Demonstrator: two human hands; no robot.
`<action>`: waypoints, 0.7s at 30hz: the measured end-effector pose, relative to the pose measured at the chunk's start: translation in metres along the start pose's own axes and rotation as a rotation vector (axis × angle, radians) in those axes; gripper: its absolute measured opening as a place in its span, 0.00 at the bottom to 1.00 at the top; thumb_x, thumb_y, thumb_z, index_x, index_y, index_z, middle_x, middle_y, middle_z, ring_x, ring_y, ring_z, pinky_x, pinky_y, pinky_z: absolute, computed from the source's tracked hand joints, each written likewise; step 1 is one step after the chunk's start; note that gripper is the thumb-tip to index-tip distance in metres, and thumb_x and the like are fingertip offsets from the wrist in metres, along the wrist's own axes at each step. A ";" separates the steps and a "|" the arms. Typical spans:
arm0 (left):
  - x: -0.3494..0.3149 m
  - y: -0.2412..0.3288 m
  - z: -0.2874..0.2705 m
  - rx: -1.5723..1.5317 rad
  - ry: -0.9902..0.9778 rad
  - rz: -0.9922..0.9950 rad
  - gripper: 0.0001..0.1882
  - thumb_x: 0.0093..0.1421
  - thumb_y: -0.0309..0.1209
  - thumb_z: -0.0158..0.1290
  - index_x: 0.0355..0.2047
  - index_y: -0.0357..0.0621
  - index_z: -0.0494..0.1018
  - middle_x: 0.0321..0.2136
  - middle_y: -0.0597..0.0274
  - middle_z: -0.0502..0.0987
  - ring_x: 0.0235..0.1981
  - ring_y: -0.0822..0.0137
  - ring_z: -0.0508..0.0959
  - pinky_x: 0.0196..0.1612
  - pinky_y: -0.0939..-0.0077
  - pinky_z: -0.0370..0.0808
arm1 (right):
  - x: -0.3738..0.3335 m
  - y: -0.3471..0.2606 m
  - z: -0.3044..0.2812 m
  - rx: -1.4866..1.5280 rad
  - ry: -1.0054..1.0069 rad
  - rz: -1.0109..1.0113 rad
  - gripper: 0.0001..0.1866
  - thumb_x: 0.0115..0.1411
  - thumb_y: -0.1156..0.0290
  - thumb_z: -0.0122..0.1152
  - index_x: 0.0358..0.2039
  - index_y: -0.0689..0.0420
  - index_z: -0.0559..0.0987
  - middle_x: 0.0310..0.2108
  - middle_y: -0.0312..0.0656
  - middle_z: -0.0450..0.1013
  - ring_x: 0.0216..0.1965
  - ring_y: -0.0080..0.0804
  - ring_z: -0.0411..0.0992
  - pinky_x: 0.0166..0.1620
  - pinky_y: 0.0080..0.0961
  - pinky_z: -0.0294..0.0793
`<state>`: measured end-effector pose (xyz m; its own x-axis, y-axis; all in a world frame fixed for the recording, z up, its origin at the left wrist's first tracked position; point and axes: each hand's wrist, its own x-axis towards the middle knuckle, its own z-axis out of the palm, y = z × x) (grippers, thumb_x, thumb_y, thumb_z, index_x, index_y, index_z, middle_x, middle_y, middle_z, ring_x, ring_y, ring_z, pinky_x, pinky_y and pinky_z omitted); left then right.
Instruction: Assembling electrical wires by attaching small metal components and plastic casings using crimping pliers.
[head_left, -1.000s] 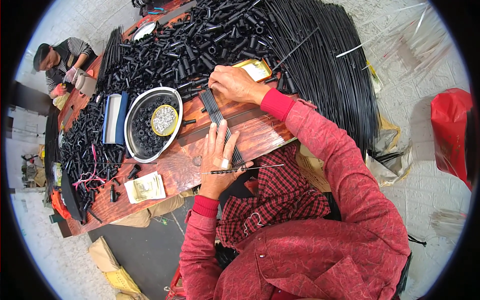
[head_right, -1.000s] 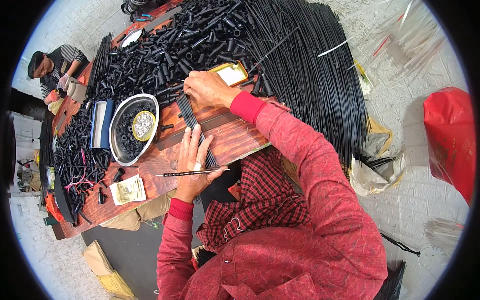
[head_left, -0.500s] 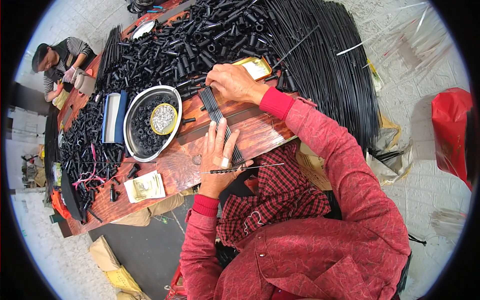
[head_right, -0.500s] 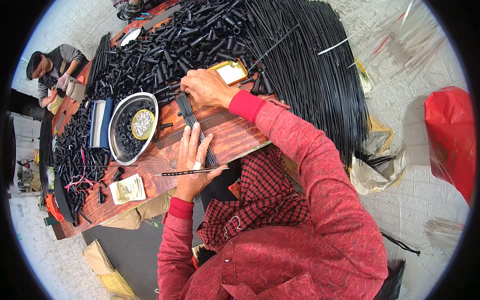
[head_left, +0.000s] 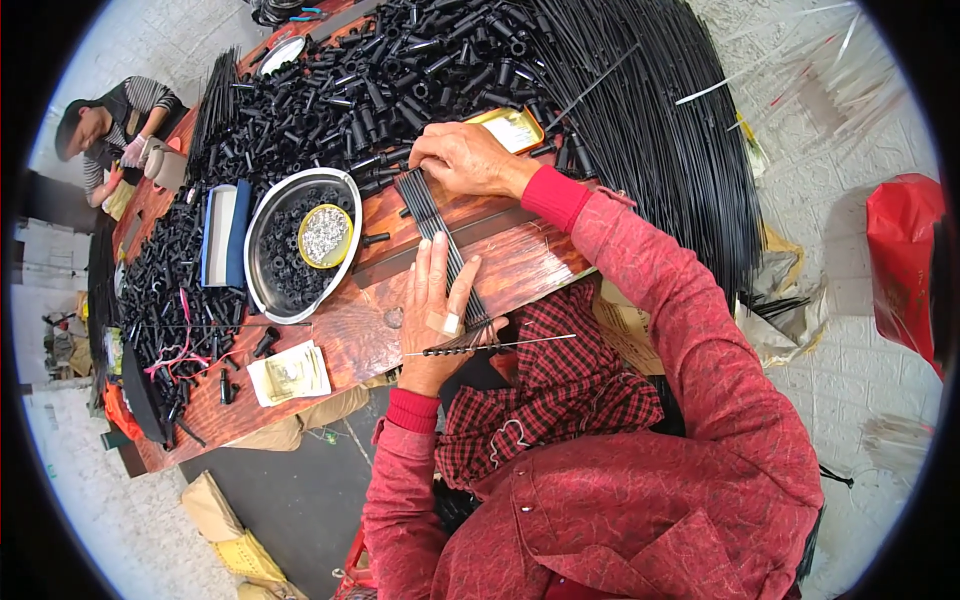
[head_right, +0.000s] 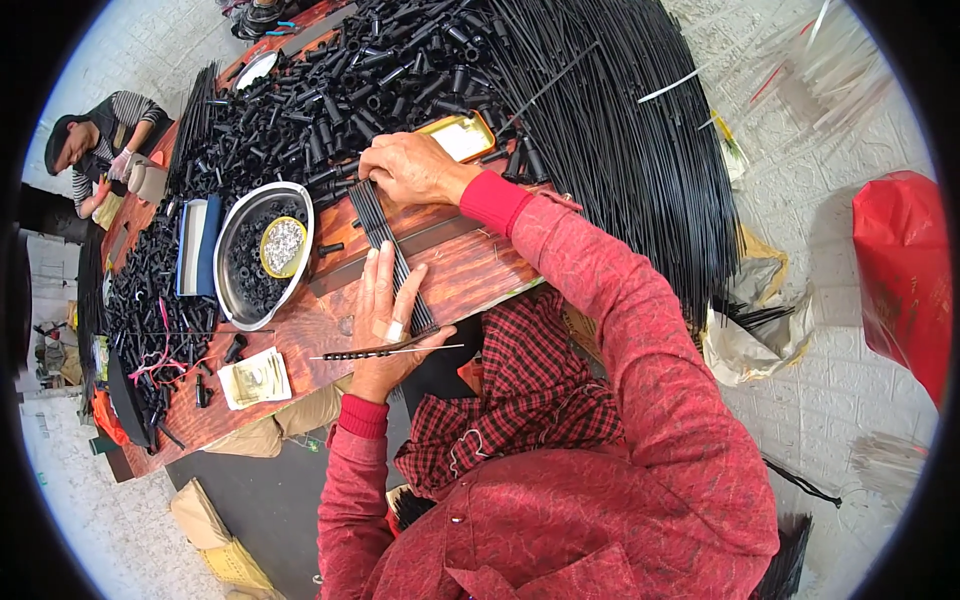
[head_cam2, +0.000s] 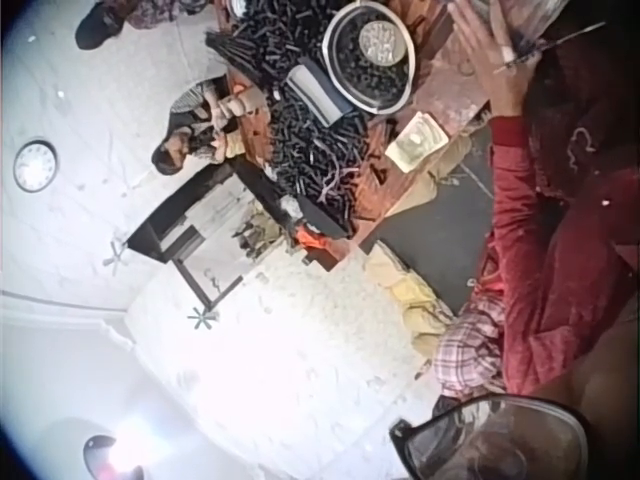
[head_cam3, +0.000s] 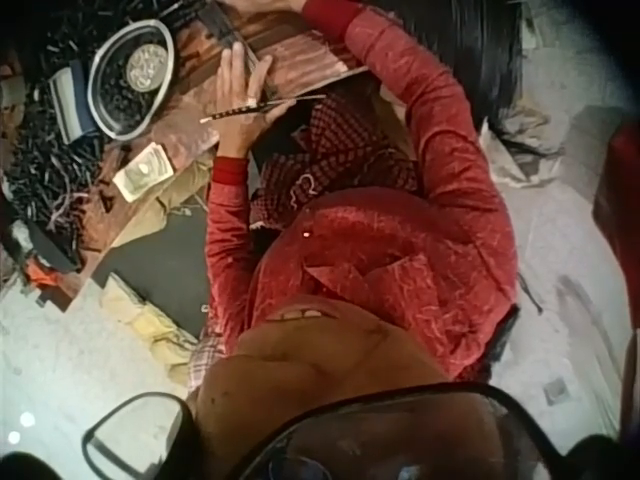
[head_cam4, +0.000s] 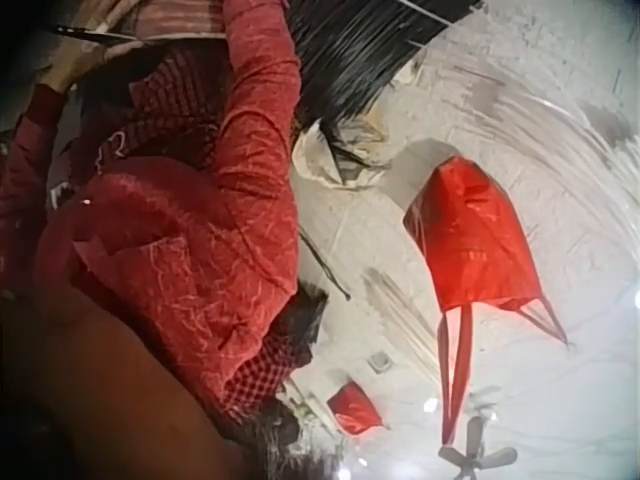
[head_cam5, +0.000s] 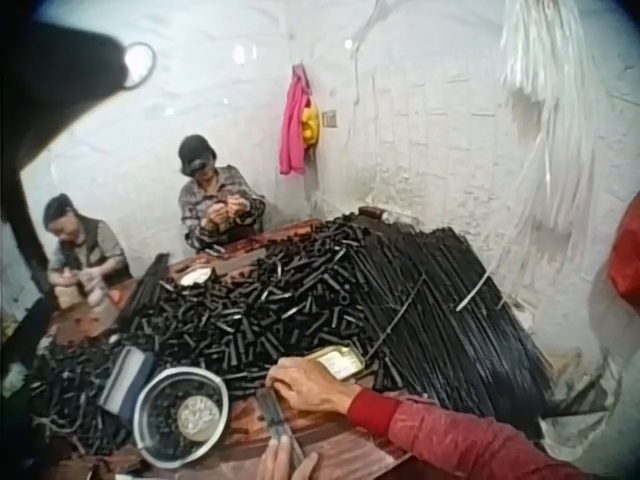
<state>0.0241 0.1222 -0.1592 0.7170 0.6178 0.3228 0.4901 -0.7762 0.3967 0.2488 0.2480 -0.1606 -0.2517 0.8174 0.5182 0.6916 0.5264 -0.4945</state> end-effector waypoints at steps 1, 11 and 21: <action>0.000 0.000 -0.001 0.001 -0.001 0.000 0.46 0.46 0.52 0.68 0.63 0.53 0.65 0.70 0.42 0.51 0.69 0.35 0.54 0.67 0.44 0.58 | 0.001 -0.001 -0.001 -0.012 -0.007 -0.015 0.05 0.57 0.72 0.59 0.32 0.55 0.82 0.31 0.42 0.75 0.37 0.44 0.76 0.41 0.40 0.76; 0.002 0.000 -0.001 0.014 -0.011 0.020 0.45 0.48 0.54 0.67 0.64 0.52 0.64 0.70 0.40 0.52 0.69 0.35 0.55 0.68 0.43 0.57 | 0.001 0.004 0.001 0.046 0.001 -0.009 0.05 0.56 0.74 0.58 0.32 0.55 0.81 0.30 0.43 0.75 0.36 0.46 0.76 0.41 0.41 0.75; 0.000 -0.001 0.000 0.031 -0.016 0.025 0.45 0.49 0.56 0.65 0.64 0.51 0.65 0.70 0.38 0.52 0.68 0.34 0.55 0.67 0.43 0.58 | 0.002 0.000 0.003 0.064 -0.047 0.061 0.07 0.57 0.74 0.56 0.34 0.54 0.82 0.32 0.44 0.75 0.39 0.46 0.75 0.43 0.41 0.75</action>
<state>0.0239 0.1229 -0.1591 0.7367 0.5965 0.3185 0.4873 -0.7948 0.3617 0.2464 0.2503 -0.1612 -0.2429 0.8579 0.4527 0.6625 0.4876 -0.5687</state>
